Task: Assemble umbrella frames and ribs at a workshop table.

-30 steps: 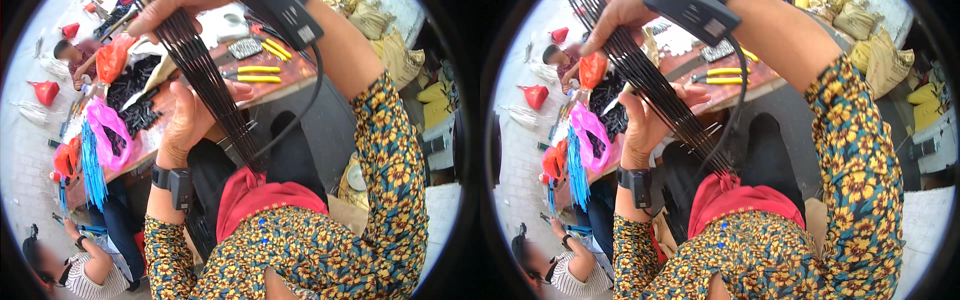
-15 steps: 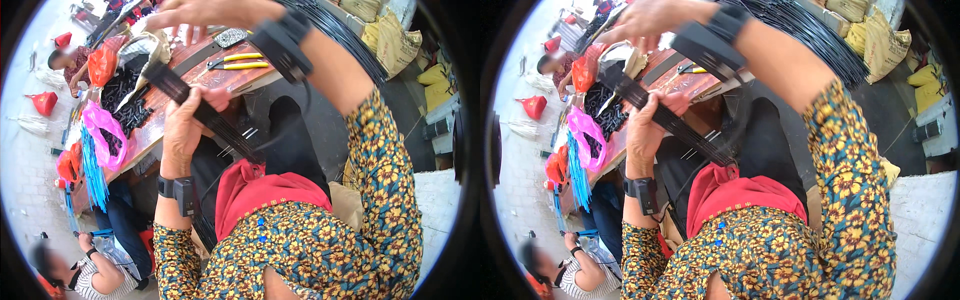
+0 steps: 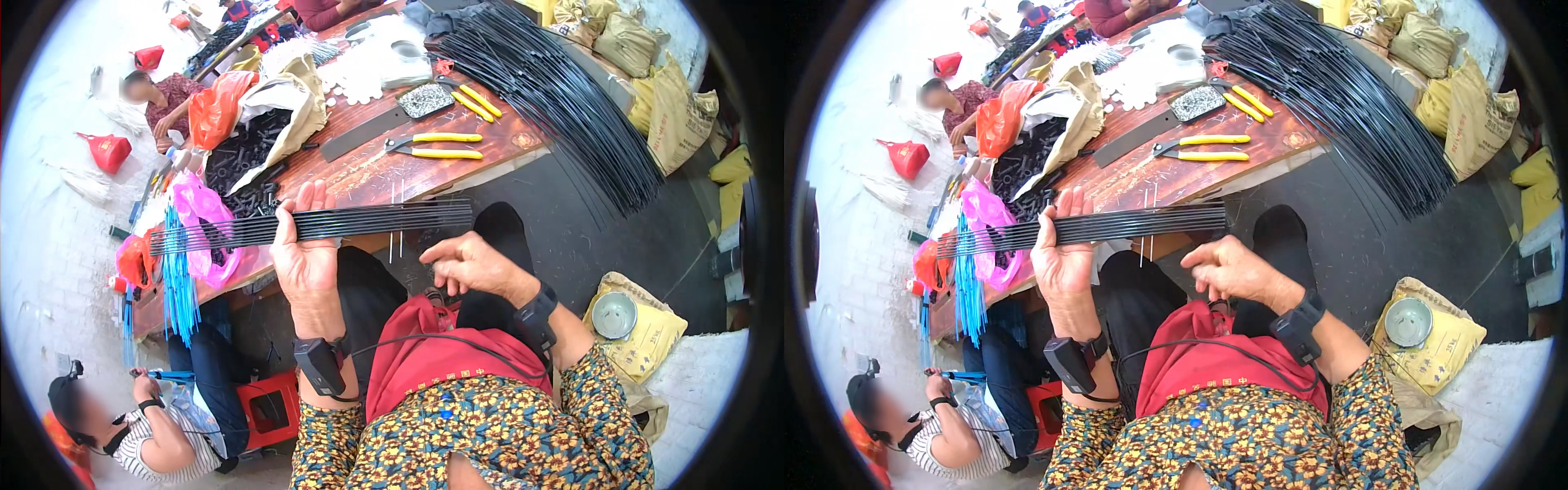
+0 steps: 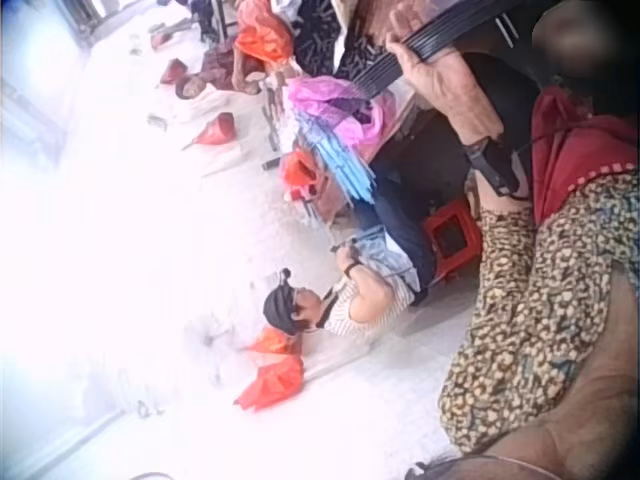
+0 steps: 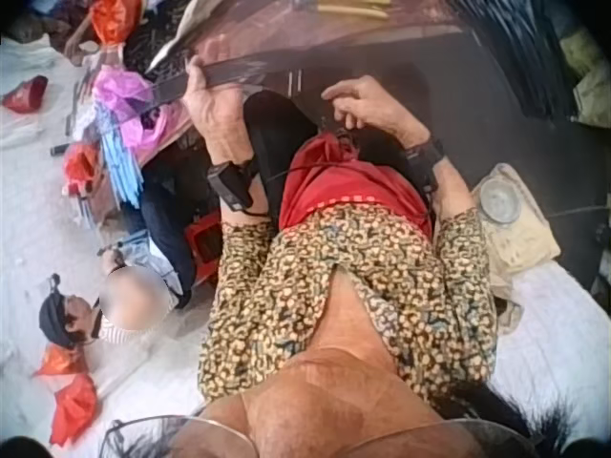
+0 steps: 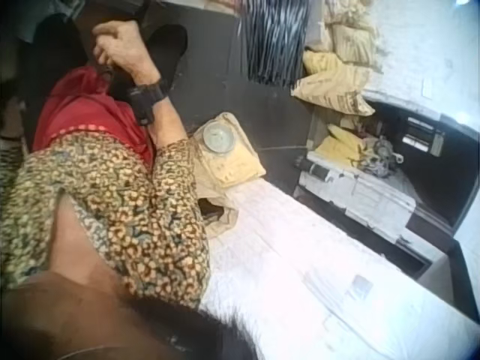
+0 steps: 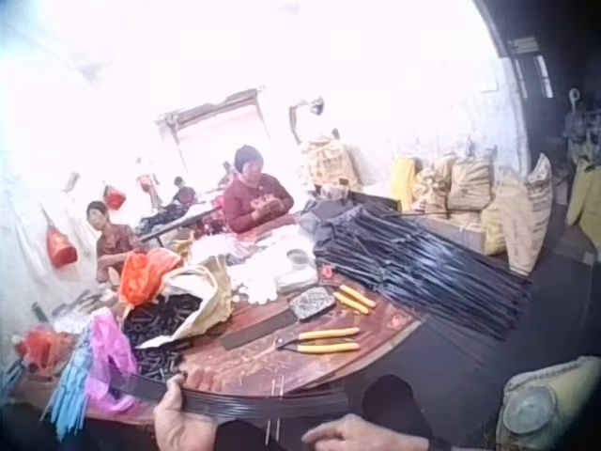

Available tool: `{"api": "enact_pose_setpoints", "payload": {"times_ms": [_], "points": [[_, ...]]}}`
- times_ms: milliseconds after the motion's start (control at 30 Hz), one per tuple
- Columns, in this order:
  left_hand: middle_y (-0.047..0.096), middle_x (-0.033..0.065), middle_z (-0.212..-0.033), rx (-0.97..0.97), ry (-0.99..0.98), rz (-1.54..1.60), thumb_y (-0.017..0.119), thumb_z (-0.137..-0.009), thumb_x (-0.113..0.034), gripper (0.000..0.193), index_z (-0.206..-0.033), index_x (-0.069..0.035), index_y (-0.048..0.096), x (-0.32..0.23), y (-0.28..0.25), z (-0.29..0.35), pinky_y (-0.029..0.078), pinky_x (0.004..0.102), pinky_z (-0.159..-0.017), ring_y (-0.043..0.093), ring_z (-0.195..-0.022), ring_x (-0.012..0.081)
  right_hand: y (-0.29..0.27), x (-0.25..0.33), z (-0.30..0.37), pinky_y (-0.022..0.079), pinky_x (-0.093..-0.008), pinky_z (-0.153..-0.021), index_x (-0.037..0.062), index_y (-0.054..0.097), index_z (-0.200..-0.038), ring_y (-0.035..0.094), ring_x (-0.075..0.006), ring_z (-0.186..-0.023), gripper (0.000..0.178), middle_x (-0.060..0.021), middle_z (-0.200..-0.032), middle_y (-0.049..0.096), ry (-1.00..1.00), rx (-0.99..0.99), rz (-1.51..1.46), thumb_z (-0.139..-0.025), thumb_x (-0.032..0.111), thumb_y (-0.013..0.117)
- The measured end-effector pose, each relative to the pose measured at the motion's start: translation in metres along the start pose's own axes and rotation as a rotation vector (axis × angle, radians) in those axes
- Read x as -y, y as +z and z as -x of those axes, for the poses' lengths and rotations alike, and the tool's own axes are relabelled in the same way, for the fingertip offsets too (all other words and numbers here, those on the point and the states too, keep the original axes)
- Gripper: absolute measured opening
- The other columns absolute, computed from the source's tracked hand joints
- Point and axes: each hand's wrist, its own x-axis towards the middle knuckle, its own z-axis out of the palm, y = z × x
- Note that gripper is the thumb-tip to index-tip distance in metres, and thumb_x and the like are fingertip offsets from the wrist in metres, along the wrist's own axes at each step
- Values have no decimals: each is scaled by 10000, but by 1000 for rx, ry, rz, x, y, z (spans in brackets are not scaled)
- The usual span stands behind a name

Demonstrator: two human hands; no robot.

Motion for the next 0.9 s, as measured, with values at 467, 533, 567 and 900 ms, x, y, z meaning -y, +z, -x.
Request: {"api": "enact_pose_setpoints", "payload": {"times_ms": [467,533,567,900], "points": [[546,136,-1205,-53,37,11,503,-1001,-260,287,-1162,-23,516,74,7,27,388,427,-1044,491,-1174,237,69,38,-63,419,-220,-786,20,540,-1317,496,-70,-912,495,-27,-1108,555,-594,-528,-361,-950,347,599],[545,94,-1157,-83,-50,-24,490,-1010,-283,340,-1252,-45,475,76,15,31,451,343,-843,552,-1007,202,65,46,-60,353,-186,-484,14,651,-1118,456,-49,-560,349,14,-769,566,-570,-494,-460,-943,312,599],[552,87,-1144,-19,-78,-39,498,-1007,-293,361,-1267,-46,461,77,13,32,454,329,-771,568,-927,190,59,51,-55,359,-195,-469,17,655,-1060,458,-59,-524,304,7,-715,563,-506,-486,-456,-944,290,590],[704,72,-913,322,-31,-954,628,-914,-87,171,-1011,36,694,13,30,90,526,255,-763,656,-836,134,-58,175,-4,382,-177,-404,40,674,-862,514,-39,-454,188,-15,-698,637,-604,-383,38,-899,207,598]]}}
